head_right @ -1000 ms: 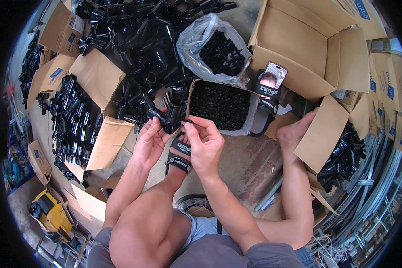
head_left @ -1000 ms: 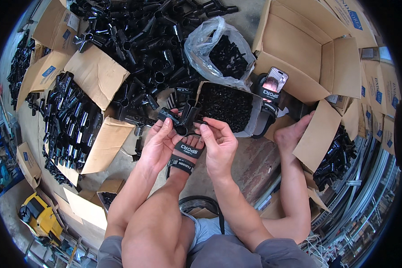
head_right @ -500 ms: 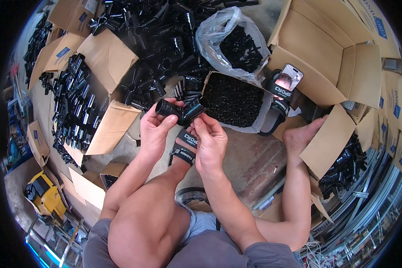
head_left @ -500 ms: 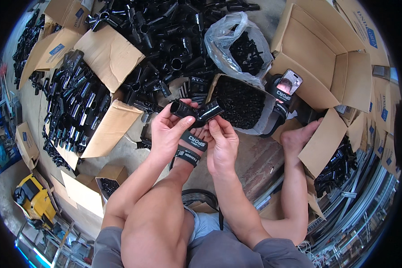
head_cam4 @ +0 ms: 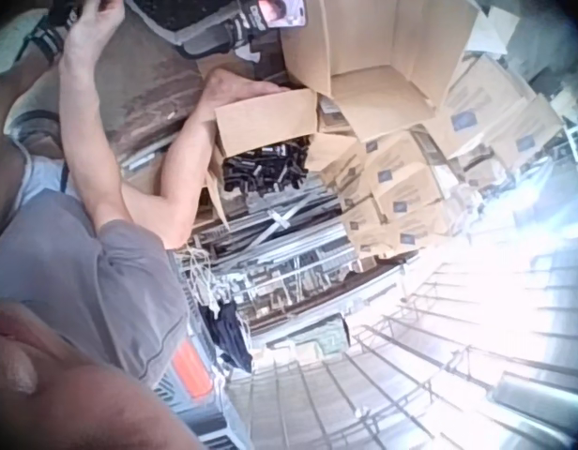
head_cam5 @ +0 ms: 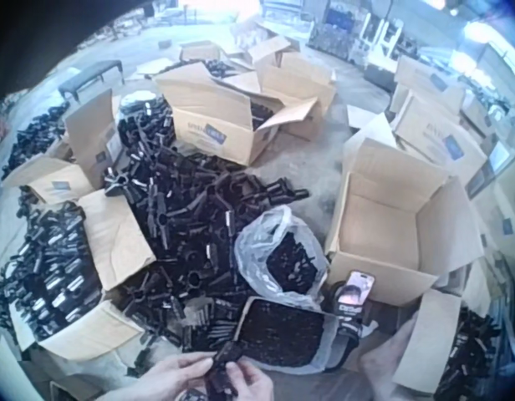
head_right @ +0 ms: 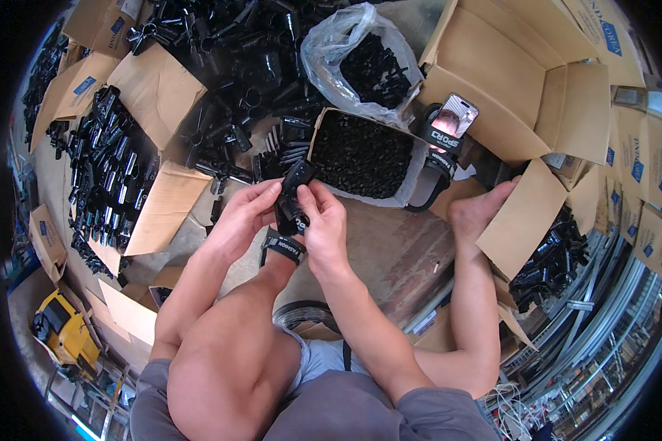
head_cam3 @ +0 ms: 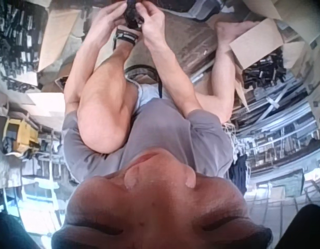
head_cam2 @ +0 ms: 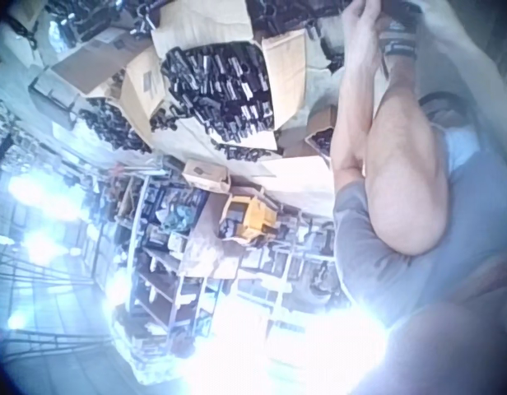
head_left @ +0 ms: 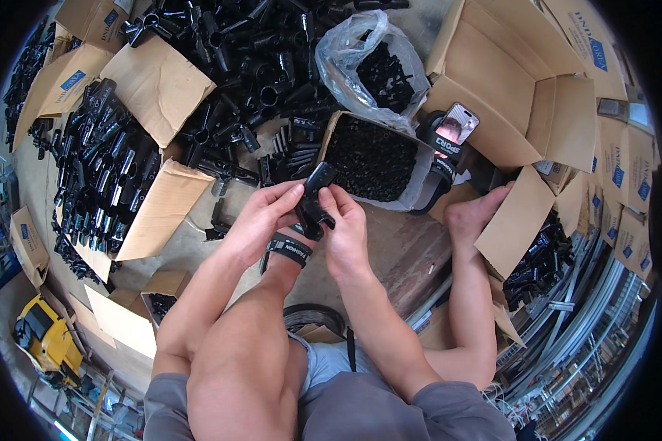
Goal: The person fits small black plastic or metal components onto T-shaped pipe connectors by hand while sitting on the floor surrounded by boxes of parts.
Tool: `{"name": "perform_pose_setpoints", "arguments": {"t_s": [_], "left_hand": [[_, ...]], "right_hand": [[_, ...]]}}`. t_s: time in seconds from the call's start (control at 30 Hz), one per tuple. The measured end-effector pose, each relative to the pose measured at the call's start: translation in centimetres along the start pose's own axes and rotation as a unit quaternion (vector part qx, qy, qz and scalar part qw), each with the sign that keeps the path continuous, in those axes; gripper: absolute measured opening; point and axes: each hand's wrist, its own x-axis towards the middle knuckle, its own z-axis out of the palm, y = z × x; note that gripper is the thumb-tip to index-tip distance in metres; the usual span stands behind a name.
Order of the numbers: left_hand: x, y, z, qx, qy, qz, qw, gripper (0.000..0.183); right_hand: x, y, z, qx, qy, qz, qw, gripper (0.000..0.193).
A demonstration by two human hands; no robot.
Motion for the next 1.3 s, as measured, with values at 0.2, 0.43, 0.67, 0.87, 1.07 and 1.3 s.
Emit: {"name": "perform_pose_setpoints", "arguments": {"t_s": [0.2,0.43,0.67,0.87,1.07,1.3], "left_hand": [[-0.1,-0.8,-1.5,-0.072,0.004,0.023,0.997,0.037],[1.0,-1.9,-2.1,-0.207,-0.002,0.082,0.975,0.035],[1.0,-1.9,-2.6,-0.126,0.026,0.127,0.984,0.032],[1.2,-1.7,-1.6,-0.006,0.079,0.182,0.98,0.031],[1.7,-1.8,-1.4,0.053,0.08,0.214,0.972,0.033],[1.7,-1.9,-1.0,0.077,0.09,0.216,0.969,0.031]], "right_hand": [[2.3,-0.8,-1.0,-0.181,-0.016,-0.084,0.98,0.022],[10.3,-2.1,-6.5,-0.544,0.095,-0.315,0.772,0.018],[10.0,-2.2,-6.5,-0.557,0.121,-0.316,0.758,0.013],[4.7,-4.8,-4.3,-0.244,0.049,-0.166,0.954,0.014],[1.2,-5.9,-2.9,-0.245,-0.029,-0.131,0.96,0.025],[0.3,-5.6,-0.5,-0.334,-0.016,-0.187,0.924,0.017]]}}
